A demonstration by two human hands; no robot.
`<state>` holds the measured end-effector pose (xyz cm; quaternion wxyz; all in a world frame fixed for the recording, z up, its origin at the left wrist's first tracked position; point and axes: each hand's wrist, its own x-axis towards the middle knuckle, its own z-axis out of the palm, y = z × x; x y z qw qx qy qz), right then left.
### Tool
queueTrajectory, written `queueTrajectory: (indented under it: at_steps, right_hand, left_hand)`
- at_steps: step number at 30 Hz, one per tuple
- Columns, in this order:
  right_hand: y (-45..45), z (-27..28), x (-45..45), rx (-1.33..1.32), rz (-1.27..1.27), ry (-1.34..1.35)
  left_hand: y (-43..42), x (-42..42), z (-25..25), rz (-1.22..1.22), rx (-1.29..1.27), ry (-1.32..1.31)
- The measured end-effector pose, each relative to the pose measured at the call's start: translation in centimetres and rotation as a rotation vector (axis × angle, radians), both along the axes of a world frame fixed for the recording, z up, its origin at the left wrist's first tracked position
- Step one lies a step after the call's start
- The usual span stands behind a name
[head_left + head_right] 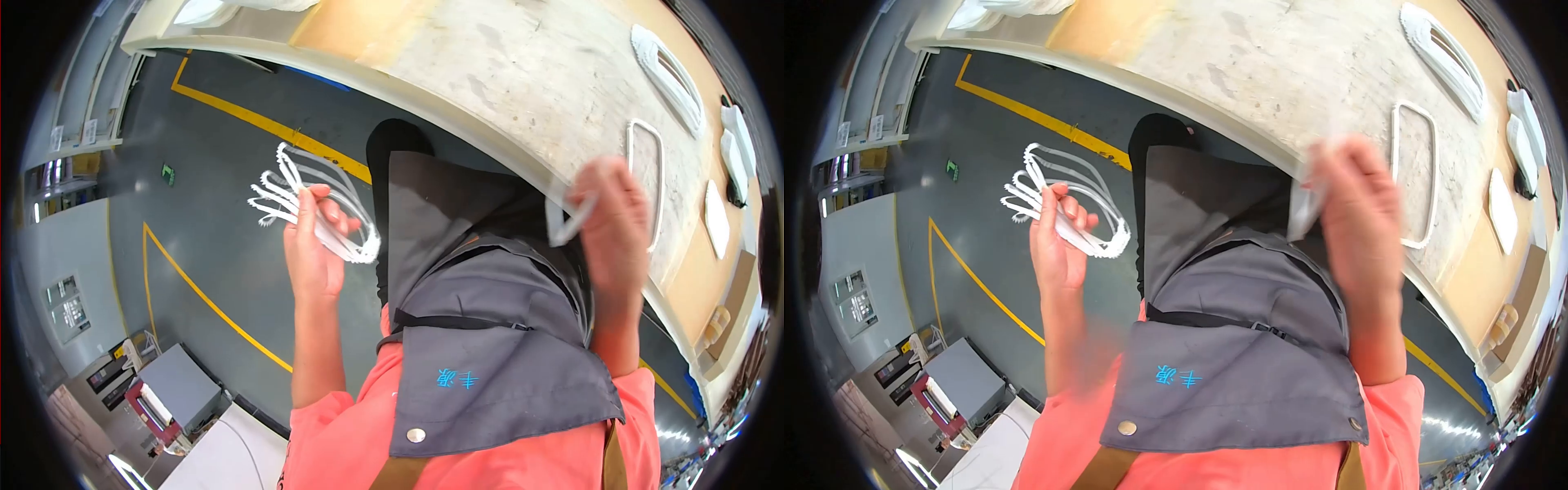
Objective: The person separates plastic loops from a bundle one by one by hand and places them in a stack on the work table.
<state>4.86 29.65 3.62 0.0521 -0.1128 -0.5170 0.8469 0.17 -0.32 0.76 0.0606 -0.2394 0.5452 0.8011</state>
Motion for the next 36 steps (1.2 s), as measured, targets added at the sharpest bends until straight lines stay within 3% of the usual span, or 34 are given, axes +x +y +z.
queueTrajectory:
  at_steps: [4,6,13,28,36]
  right_hand:
    - [-4.5,-1.0,-0.6,0.046,0.265,-0.265]
    - [-5.2,-2.3,-0.6,-0.008,0.367,-0.322]
    - [-6.1,-3.3,-0.1,-0.043,0.418,-0.289]
    - [-6.3,-3.4,-0.1,0.020,0.425,-0.311]
    - [-6.2,-3.6,0.3,0.544,0.369,-0.128]
  left_hand:
    - [3.1,1.6,-0.8,-0.250,0.280,-0.051]
    - [5.0,2.4,-0.3,-0.352,0.287,-0.172]
    - [6.7,3.2,-0.5,-0.387,0.347,-0.164]
    - [6.7,3.4,-0.8,-0.369,0.238,-0.112]
    - [7.6,3.9,-1.2,-0.335,-0.119,0.098]
